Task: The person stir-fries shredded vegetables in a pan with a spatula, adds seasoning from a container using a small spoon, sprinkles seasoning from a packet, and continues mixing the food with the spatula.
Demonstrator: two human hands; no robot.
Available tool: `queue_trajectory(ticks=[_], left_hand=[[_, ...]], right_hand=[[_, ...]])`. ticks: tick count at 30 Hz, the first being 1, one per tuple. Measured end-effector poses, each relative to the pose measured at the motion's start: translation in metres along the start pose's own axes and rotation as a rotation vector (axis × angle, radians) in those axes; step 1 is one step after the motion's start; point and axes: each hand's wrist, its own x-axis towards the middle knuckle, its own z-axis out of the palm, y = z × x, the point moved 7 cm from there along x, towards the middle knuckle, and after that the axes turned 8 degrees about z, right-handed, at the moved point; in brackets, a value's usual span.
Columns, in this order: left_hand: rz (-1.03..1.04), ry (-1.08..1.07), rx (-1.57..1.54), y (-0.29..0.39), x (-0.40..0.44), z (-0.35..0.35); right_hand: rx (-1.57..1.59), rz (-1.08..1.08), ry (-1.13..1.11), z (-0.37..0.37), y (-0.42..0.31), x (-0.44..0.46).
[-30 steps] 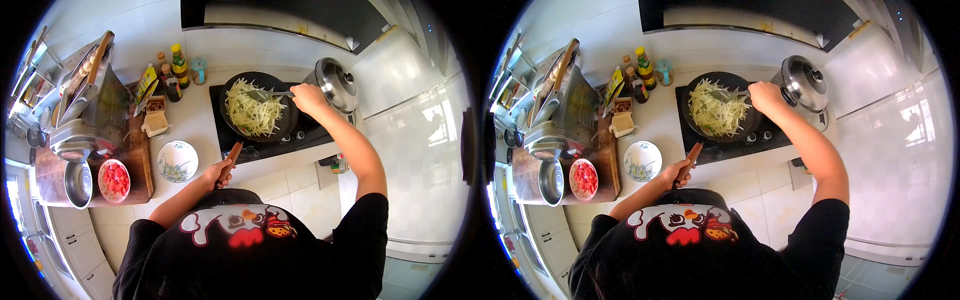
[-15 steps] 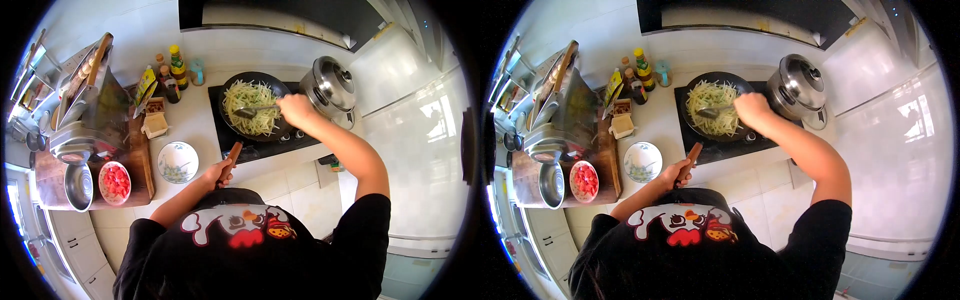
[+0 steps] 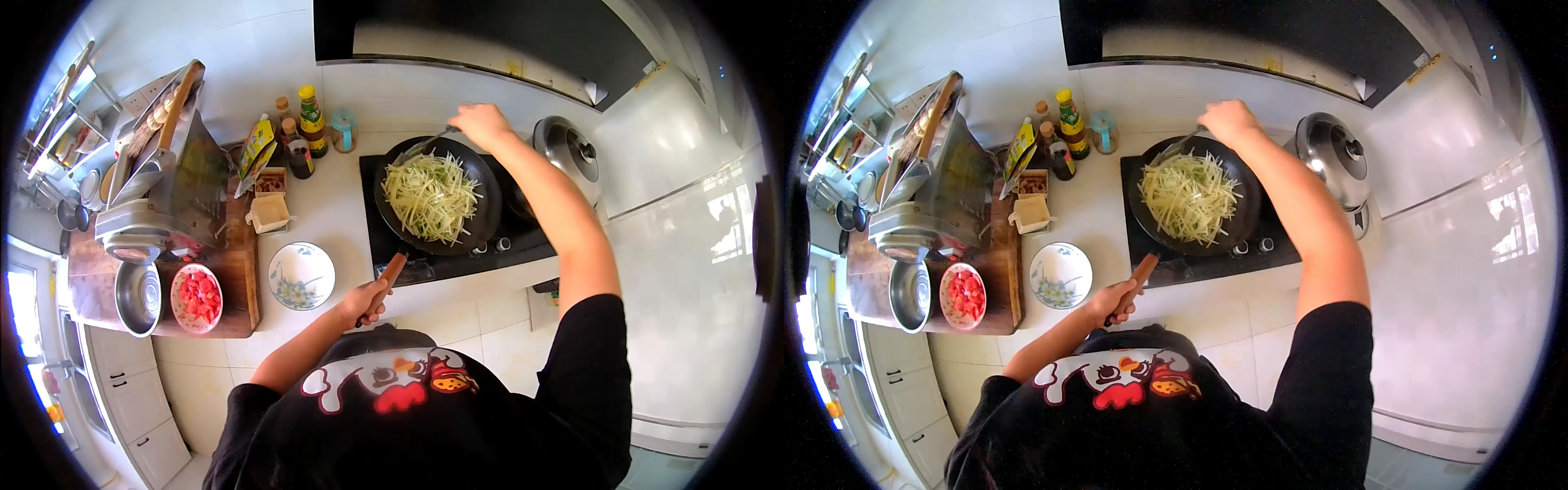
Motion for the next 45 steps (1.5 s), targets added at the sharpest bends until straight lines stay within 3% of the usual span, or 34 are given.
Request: queue_trajectory(ticks=[2, 3, 5, 10, 13, 17, 18, 19, 20, 22, 24, 26, 27, 29, 32, 34, 35, 37, 41, 45], left_hand=[[0.035, 0.019, 0.035, -0.002, 0.001, -0.001], [0.025, 0.015, 0.047, -0.004, 0.001, -0.001], [0.053, 0.07, 0.032, -0.002, 0.002, -0.005], [0.06, 0.049, 0.033, 0.001, 0.0, -0.009], [0.045, 0.014, 0.039, 0.001, 0.003, -0.01], [0.024, -0.023, 0.003, 0.0, 0.005, -0.012], [0.02, -0.037, -0.014, -0.001, 0.005, -0.012], [0.012, -0.046, -0.007, -0.002, 0.005, -0.012], [0.001, -0.047, -0.015, -0.003, 0.006, -0.01], [-0.014, -0.048, -0.02, -0.004, 0.006, -0.007], [-0.006, -0.044, 0.009, -0.003, 0.005, -0.004], [-0.009, -0.038, 0.057, 0.001, 0.002, -0.003], [-0.005, -0.032, 0.101, 0.003, 0.002, -0.001], [-0.019, -0.035, 0.085, 0.005, 0.005, -0.007], [-0.038, -0.04, 0.075, 0.01, 0.003, -0.014], [-0.044, -0.034, 0.07, 0.015, 0.001, -0.014], [-0.042, -0.03, 0.075, 0.015, 0.0, -0.013], [0.018, -0.015, 0.096, 0.018, -0.001, -0.014], [0.051, 0.025, 0.128, 0.02, -0.001, -0.017], [0.057, 0.125, 0.136, 0.023, -0.006, -0.02]], right_hand=[[-0.034, -0.321, -0.075, -0.001, -0.029, -0.001], [-0.028, -0.307, -0.079, -0.004, -0.032, 0.0], [-0.081, -0.542, -0.091, -0.014, -0.054, -0.006], [-0.192, -0.592, -0.078, -0.05, -0.054, -0.041], [-0.207, -0.497, -0.121, -0.062, -0.036, -0.074], [-0.122, -0.072, -0.446, -0.049, 0.026, -0.12], [0.046, 0.096, -0.409, -0.028, 0.049, -0.141], [0.149, 0.317, -0.71, -0.009, 0.059, -0.157], [0.492, 0.733, -1.032, 0.008, 0.066, -0.189], [0.879, 1.149, -1.152, 0.027, 0.059, -0.237], [1.151, 1.179, -1.346, 0.06, 0.032, -0.267], [1.513, 1.353, -1.396, 0.1, -0.005, -0.293], [1.66, 1.432, -1.251, 0.11, -0.023, -0.297], [1.928, 1.37, -1.007, 0.137, -0.047, -0.294], [1.765, 1.253, -0.804, 0.14, -0.043, -0.277], [1.499, 1.058, -0.704, 0.144, -0.025, -0.259], [1.202, 0.882, -0.682, 0.13, -0.014, -0.246], [0.593, 0.537, -0.406, 0.076, 0.002, -0.222], [0.182, 0.264, -0.467, 0.004, 0.01, -0.199], [0.166, 0.21, -0.479, -0.026, 0.028, -0.194]])
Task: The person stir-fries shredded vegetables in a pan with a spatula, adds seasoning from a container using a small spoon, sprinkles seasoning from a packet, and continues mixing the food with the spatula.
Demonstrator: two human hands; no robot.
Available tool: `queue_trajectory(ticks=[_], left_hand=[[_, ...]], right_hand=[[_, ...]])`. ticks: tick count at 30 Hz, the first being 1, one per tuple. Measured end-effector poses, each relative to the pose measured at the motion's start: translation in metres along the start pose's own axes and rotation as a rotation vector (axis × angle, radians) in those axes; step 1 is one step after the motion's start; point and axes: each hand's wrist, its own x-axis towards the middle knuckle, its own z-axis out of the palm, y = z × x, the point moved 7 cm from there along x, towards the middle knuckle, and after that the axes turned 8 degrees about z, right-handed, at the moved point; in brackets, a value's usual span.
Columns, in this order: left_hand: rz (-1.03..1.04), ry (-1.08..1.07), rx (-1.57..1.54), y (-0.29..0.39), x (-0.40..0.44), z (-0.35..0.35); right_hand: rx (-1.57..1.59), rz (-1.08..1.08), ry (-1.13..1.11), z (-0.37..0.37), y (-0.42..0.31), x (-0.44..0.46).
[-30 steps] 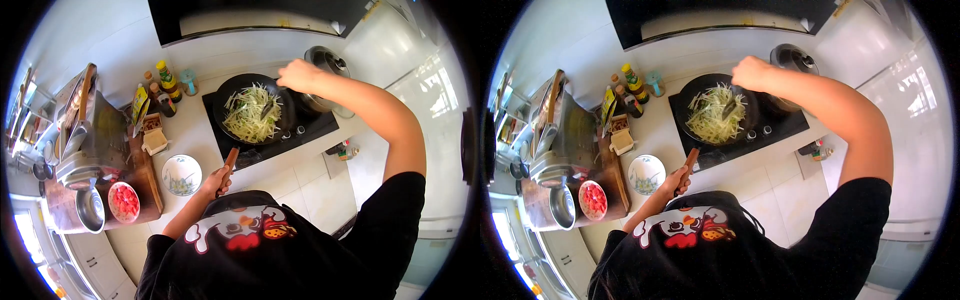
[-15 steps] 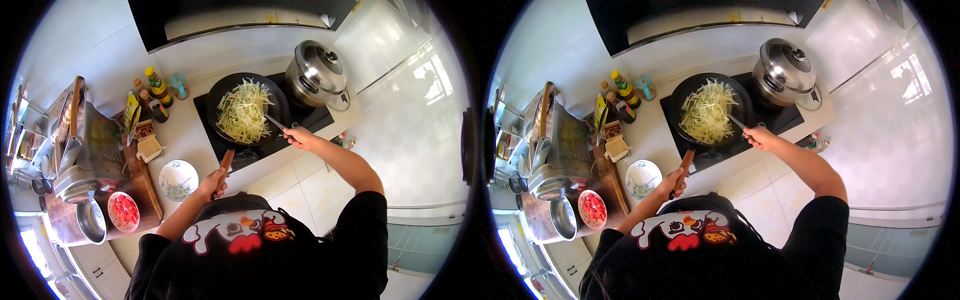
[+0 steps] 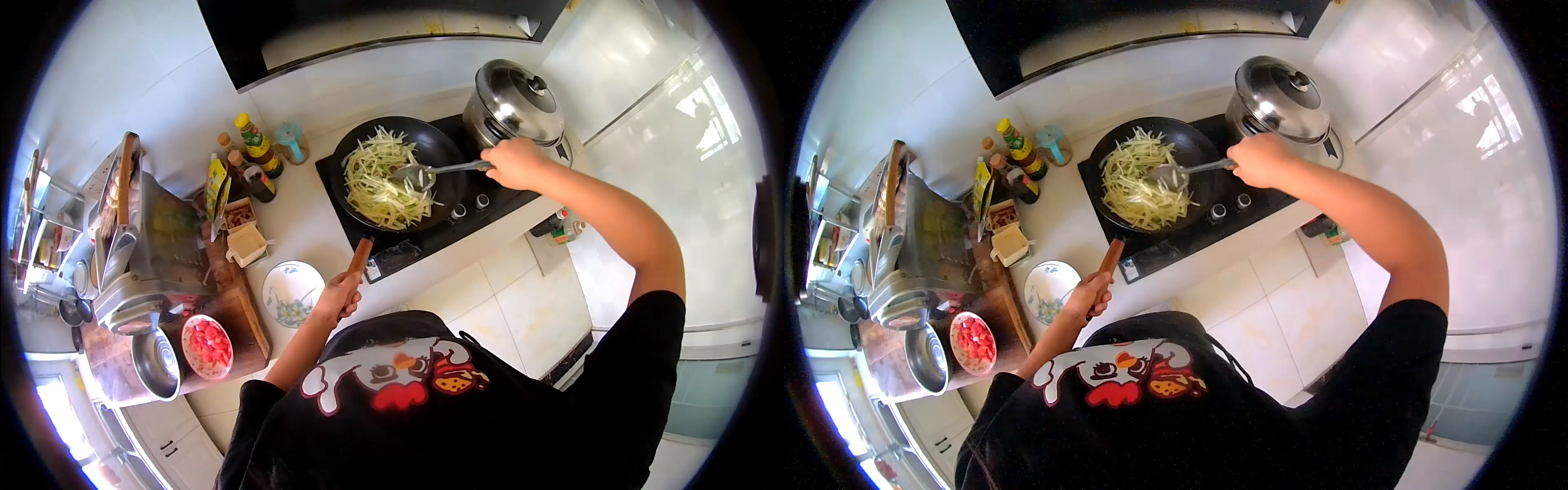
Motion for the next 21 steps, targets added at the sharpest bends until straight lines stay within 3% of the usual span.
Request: queue_trajectory(ticks=[6, 8, 10, 12, 14, 16, 21], left_hand=[[0.051, 0.0, 0.057, 0.003, 0.008, -0.013], [0.037, -0.027, 0.068, 0.005, 0.009, -0.012], [0.032, -0.019, 0.036, 0.006, 0.01, -0.005], [0.009, -0.021, 0.035, 0.001, 0.012, -0.002], [-0.033, -0.045, -0.022, -0.002, 0.011, 0.001], [-0.045, -0.05, -0.018, -0.002, 0.008, 0.0], [-0.043, -0.072, -0.049, -0.008, 0.012, 0.004]], right_hand=[[0.146, 0.269, -0.155, 0.041, 0.033, 0.009], [0.181, 0.235, -0.147, 0.045, 0.021, 0.012], [0.237, 0.437, -0.483, 0.065, 0.017, 0.012], [0.374, 0.39, -0.573, 0.092, 0.016, 0.024], [1.089, 0.598, -1.108, 0.122, 0.0, 0.004], [1.372, 0.518, -1.291, 0.156, -0.023, -0.009], [1.873, 0.483, -1.013, 0.205, -0.108, -0.013]])
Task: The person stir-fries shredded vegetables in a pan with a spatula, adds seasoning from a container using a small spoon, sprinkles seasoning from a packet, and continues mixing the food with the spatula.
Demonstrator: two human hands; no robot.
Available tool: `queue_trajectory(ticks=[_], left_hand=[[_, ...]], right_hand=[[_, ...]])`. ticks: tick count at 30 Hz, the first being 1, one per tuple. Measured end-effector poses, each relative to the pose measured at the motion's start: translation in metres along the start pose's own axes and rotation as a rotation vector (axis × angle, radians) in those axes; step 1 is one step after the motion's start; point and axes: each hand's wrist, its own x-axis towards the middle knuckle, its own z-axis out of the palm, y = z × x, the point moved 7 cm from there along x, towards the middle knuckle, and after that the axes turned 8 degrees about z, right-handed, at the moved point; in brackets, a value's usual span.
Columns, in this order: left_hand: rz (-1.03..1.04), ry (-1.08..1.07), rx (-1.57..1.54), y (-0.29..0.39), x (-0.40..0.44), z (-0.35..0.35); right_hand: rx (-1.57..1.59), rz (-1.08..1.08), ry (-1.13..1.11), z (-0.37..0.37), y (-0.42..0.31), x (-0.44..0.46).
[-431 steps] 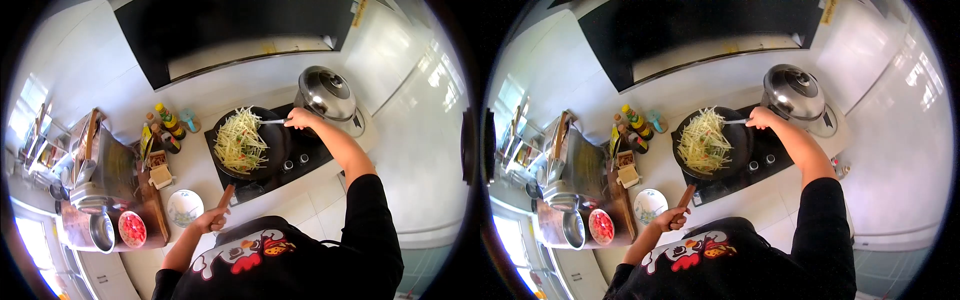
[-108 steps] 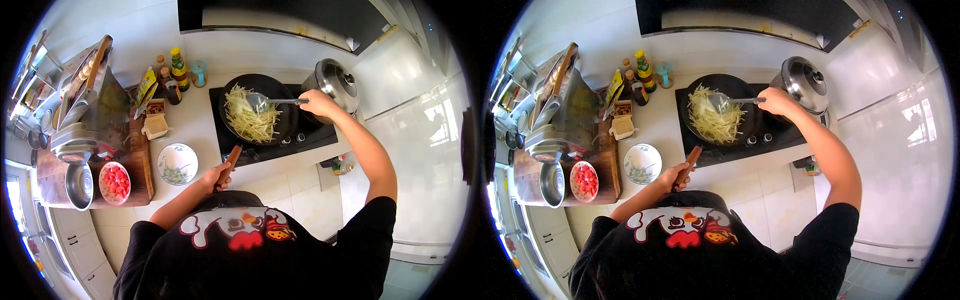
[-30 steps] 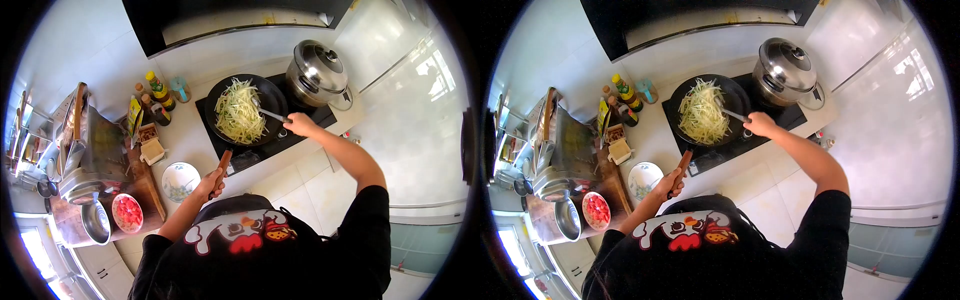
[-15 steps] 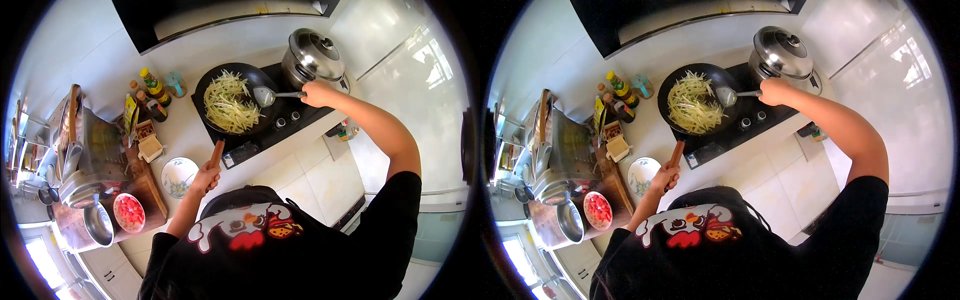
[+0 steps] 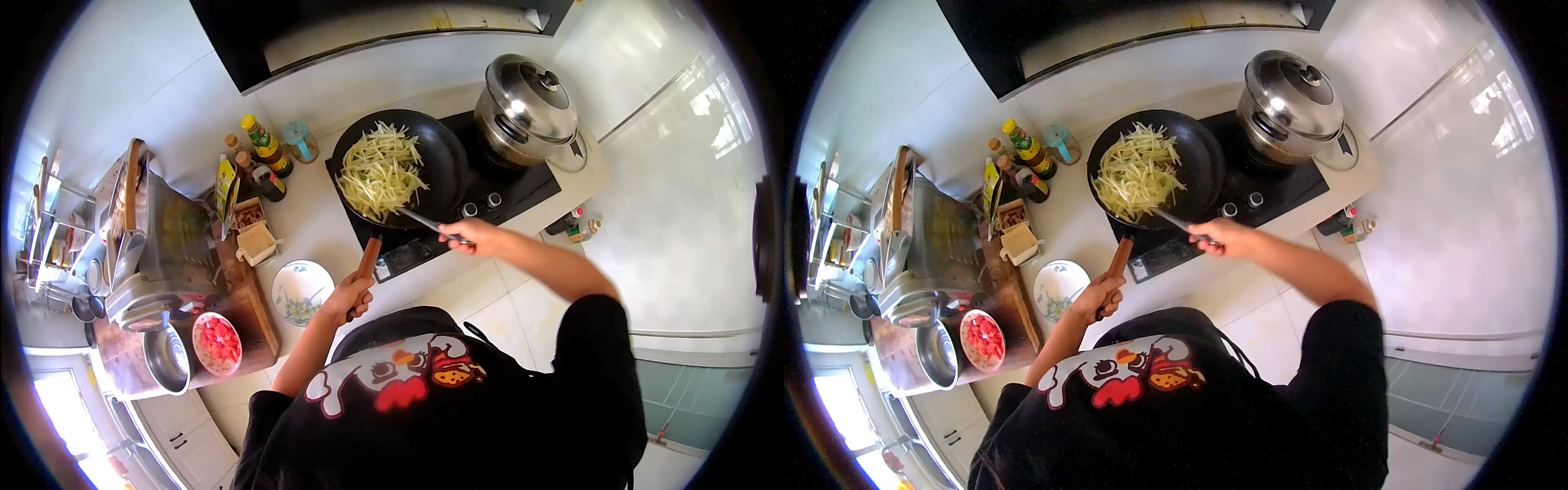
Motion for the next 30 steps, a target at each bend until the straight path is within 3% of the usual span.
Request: queue_trajectory(ticks=[7, 10, 11, 13, 18, 22, 23, 25, 30], left_hand=[[-0.013, 0.018, -0.033, -0.001, -0.002, 0.001], [-0.035, -0.002, -0.017, 0.002, -0.005, 0.0], [-0.035, -0.007, -0.018, 0.001, -0.005, 0.0], [-0.023, -0.009, -0.012, -0.001, -0.002, -0.003], [0.001, 0.019, -0.022, -0.007, 0.002, -0.007], [0.009, -0.001, -0.036, -0.006, 0.0, -0.006], [0.011, -0.003, -0.039, -0.005, -0.001, -0.005], [0.007, -0.012, -0.082, -0.004, -0.002, -0.002], [-0.008, -0.051, -0.069, -0.004, -0.001, -0.001]], right_hand=[[0.595, -0.149, -0.314, 0.056, 0.018, 0.039], [0.84, -0.255, -0.752, 0.077, 0.007, 0.034], [0.84, -0.257, -0.748, 0.078, 0.008, 0.034], [0.963, -0.353, -0.965, 0.082, 0.0, 0.019], [1.056, -0.418, -0.973, 0.069, 0.007, -0.02], [1.012, -0.324, -0.916, 0.05, 0.015, -0.054], [0.96, -0.302, -0.811, 0.043, 0.015, -0.063], [0.729, -0.21, -0.528, 0.024, 0.017, -0.073], [-0.246, -0.079, 0.145, -0.003, -0.028, -0.126]])
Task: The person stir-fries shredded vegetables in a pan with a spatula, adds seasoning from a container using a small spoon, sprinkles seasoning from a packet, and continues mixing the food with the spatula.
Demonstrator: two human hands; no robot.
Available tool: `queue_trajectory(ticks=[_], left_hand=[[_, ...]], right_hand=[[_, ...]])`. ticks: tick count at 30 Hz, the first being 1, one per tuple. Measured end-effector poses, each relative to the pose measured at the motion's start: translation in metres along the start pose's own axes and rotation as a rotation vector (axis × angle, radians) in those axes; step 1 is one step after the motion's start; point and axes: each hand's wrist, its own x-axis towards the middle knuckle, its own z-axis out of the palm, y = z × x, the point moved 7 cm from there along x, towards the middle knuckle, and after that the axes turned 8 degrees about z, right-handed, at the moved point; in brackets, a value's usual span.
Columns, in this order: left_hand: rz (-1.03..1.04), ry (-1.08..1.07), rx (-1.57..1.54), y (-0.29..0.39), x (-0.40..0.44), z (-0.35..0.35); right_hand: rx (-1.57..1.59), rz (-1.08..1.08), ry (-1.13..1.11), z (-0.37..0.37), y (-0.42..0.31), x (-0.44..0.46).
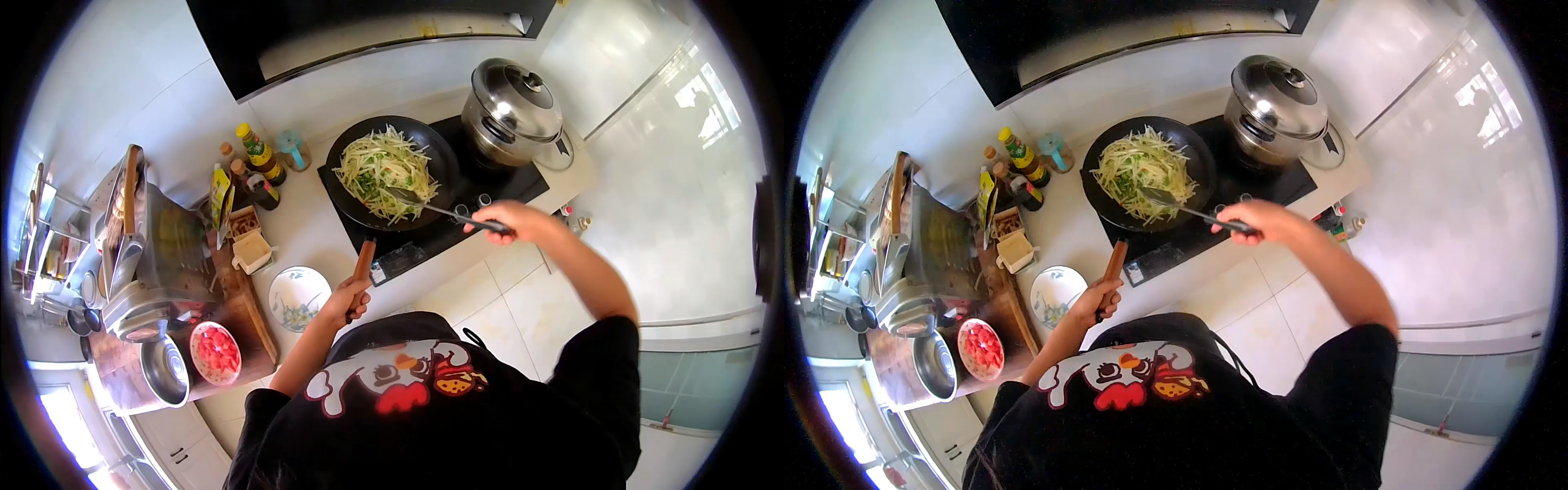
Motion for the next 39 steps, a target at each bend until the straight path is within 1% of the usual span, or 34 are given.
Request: queue_trajectory(ticks=[1, 3, 5, 7, 9, 11, 12, 13, 15, 16, 17, 19, 20, 21, 23, 24, 26, 27, 29, 31, 32, 33, 35, 37, 39], left_hand=[[-0.003, -0.003, -0.007, 0.0, -0.001, 0.0], [0.0, -0.009, -0.009, 0.0, -0.001, 0.001], [0.005, -0.015, -0.013, 0.001, -0.002, 0.001], [0.007, -0.027, -0.013, 0.002, -0.001, 0.002], [0.006, -0.034, 0.002, 0.0, 0.002, -0.001], [0.015, -0.036, 0.016, 0.003, 0.003, -0.002], [0.005, -0.026, 0.031, 0.004, 0.003, -0.002], [-0.008, -0.015, 0.047, 0.003, 0.001, -0.002], [-0.014, -0.008, 0.032, 0.001, 0.0, -0.001], [-0.02, -0.006, 0.019, 0.0, 0.0, 0.001], [-0.015, -0.001, 0.022, 0.001, -0.001, 0.002], [-0.014, 0.012, 0.018, 0.001, -0.002, 0.005], [-0.006, -0.004, 0.019, 0.001, -0.001, 0.004], [-0.003, 0.002, 0.018, -0.001, -0.002, 0.004], [0.024, 0.021, 0.014, 0.0, 0.0, 0.004], [0.03, 0.025, 0.008, 0.001, 0.0, 0.005], [0.021, 0.001, -0.013, 0.001, -0.002, 0.007], [0.023, 0.007, -0.019, 0.0, -0.002, 0.006], [0.015, -0.003, -0.025, -0.001, -0.001, 0.004], [0.012, -0.004, -0.022, 0.002, -0.001, 0.004], [0.002, -0.011, -0.022, 0.002, -0.003, 0.005], [-0.001, -0.008, -0.022, 0.001, -0.003, 0.004], [-0.008, 0.018, -0.015, 0.0, -0.002, 0.002], [-0.008, 0.003, -0.005, 0.001, -0.001, 0.003], [-0.01, -0.006, 0.001, 0.0, -0.002, 0.004]], right_hand=[[-0.144, 0.026, 0.147, -0.007, -0.014, -0.01], [-0.477, 0.056, 0.301, -0.014, -0.042, -0.029], [-0.819, 0.032, 0.438, -0.026, -0.062, -0.027], [-0.963, 0.09, 0.527, -0.021, -0.081, -0.02], [-0.998, 0.005, 0.564, -0.017, -0.093, 0.007], [-1.116, -0.155, 0.779, -0.009, -0.119, -0.002], [-1.264, -0.418, 1.001, -0.008, -0.133, -0.007], [-1.295, -0.4, 1.059, -0.006, -0.145, -0.017], [-1.344, -0.611, 1.15, -0.002, -0.164, -0.029], [-1.394, -0.708, 1.153, 0.012, -0.172, -0.036], [-1.391, -0.717, 1.155, 0.014, -0.176, -0.026], [-1.436, -0.845, 1.301, 0.017, -0.181, 0.007], [-1.515, -0.836, 1.272, 0.021, -0.177, 0.029], [-1.568, -0.881, 1.243, 0.03, -0.169, 0.043], [-1.742, -0.872, 1.176, 0.051, -0.149, 0.051], [-1.729, -0.911, 1.144, 0.046, -0.145, 0.037], [-1.648, -0.916, 1.194, 0.039, -0.159, 0.013], [-1.619, -0.939, 1.214, 0.036, -0.165, 0.009], [-1.584, -0.919, 1.238, 0.032, -0.165, 0.023], [-1.574, -1.111, 1.25, 0.034, -0.159, 0.034], [-1.608, -1.075, 1.133, 0.031, -0.154, 0.046], [-1.606, -1.075, 1.129, 0.023, -0.149, 0.047], [-1.669, -1.168, 1.059, 0.019, -0.141, 0.04], [-1.686, -1.088, 1.082, 0.005, -0.148, 0.033], [-1.632, -1.089, 1.112, 0.004, -0.155, 0.026]])
